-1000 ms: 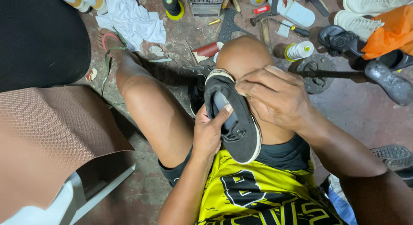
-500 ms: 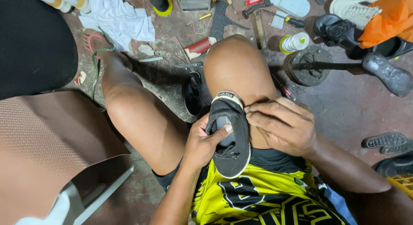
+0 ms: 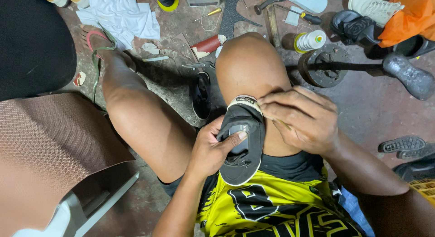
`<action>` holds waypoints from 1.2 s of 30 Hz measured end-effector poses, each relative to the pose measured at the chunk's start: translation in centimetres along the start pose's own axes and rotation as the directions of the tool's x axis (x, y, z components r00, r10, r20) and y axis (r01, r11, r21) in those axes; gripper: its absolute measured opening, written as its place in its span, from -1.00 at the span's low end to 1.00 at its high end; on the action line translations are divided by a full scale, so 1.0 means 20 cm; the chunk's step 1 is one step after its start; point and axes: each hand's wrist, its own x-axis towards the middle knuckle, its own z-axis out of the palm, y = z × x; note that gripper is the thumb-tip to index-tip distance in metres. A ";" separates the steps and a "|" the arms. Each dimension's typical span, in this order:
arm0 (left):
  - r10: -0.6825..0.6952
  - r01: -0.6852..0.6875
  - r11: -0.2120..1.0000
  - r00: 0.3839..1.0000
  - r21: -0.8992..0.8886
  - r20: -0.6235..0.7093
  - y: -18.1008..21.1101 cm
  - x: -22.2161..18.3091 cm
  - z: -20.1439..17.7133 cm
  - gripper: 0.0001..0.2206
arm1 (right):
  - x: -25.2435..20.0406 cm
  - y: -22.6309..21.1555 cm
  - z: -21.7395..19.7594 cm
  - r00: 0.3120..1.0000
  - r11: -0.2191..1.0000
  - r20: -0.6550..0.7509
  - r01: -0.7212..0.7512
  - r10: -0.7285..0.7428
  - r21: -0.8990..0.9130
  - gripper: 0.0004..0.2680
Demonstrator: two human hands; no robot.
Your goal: The person cuts a brown shoe insole with scissors, fits it into a black shoe, and then stitches around the edge of the shoe with a needle and thread.
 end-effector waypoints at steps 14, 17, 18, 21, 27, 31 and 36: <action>-0.008 0.005 0.972 1.000 0.234 0.009 0.11 0.00 -0.03 -0.79 | 0.00 0.03 0.00 1.000 0.999 0.019 -0.004 0.003 0.041 -0.78; -0.002 0.000 0.970 1.000 0.242 0.008 0.11 0.01 -0.03 -0.80 | 0.00 0.04 0.01 1.000 0.996 0.005 -0.017 0.017 0.092 -0.81; -0.005 0.002 0.974 1.000 0.224 0.014 0.10 0.00 -0.04 -0.81 | -0.01 0.03 0.01 1.000 0.992 -0.001 -0.029 0.029 0.123 -0.81; -0.001 -0.004 0.978 1.000 0.209 0.027 0.08 -0.01 -0.04 -0.81 | -0.04 0.03 0.01 0.999 0.990 -0.012 -0.033 0.035 0.137 -0.82; -0.002 -0.002 0.972 1.000 0.236 0.017 0.10 0.00 -0.03 -0.81 | -0.01 0.03 0.05 0.997 0.991 -0.064 -0.023 0.031 0.131 -0.85; 0.016 -0.016 0.959 1.000 0.281 0.003 0.12 -0.01 -0.03 -0.80 | 0.00 0.03 0.02 0.999 0.988 -0.025 -0.034 0.038 0.149 -0.86; 0.021 -0.010 0.917 1.000 0.399 -0.023 0.19 -0.02 -0.02 -0.78 | 0.05 0.03 0.05 1.000 0.989 -0.007 -0.015 0.016 0.149 -0.90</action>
